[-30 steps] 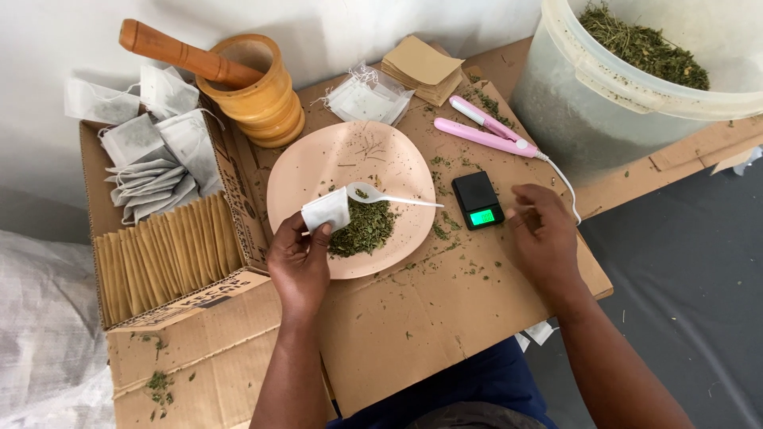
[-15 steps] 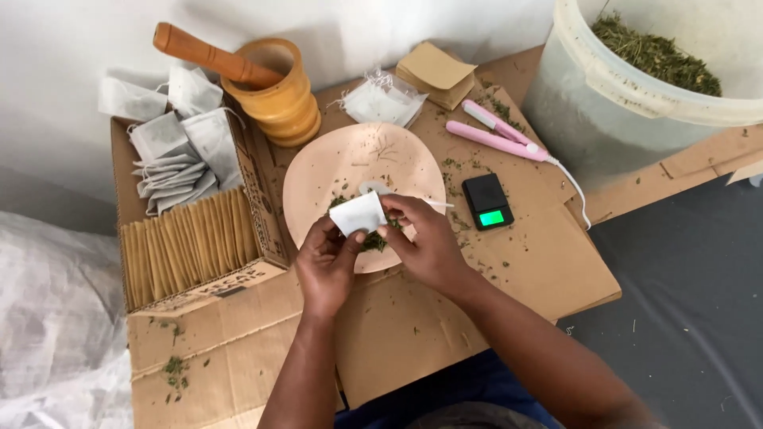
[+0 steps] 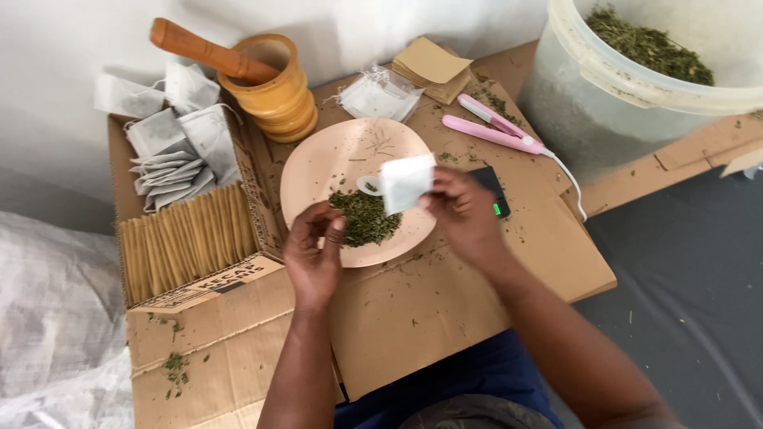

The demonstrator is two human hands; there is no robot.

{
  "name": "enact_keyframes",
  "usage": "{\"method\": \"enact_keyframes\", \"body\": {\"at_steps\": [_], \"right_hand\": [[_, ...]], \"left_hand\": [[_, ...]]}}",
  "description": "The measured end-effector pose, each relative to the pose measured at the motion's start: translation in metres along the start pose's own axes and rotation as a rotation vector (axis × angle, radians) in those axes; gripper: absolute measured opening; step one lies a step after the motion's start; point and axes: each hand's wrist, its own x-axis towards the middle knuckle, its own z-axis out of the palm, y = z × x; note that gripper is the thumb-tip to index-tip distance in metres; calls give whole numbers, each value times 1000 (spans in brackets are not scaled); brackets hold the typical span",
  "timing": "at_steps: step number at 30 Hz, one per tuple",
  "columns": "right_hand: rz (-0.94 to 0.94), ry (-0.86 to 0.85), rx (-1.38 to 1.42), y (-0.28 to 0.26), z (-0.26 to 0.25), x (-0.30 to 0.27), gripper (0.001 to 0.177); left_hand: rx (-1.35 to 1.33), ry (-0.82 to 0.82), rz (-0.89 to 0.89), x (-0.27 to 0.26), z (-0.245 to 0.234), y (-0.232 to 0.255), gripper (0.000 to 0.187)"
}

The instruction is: Filling small filter bags with loose tea leaves, weighing them on a digital scale, and sealing them using a hair straightener as a heat sealer.

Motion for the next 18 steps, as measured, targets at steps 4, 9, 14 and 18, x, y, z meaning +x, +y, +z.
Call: {"method": "enact_keyframes", "body": {"at_steps": [4, 9, 14, 18], "right_hand": [[22, 65, -69, -16, -54, 3, 42], [127, 124, -245, -5, -115, 0, 38], [223, 150, -253, -5, -122, 0, 38], [297, 126, -239, -5, -117, 6, 41]], "left_hand": [[60, 36, 2, -2, -3, -9, 29], [78, 47, 3, 0, -2, -8, 26], [101, 43, 23, -1, -3, -9, 25], [108, 49, 21, 0, -3, -12, 25]]}}
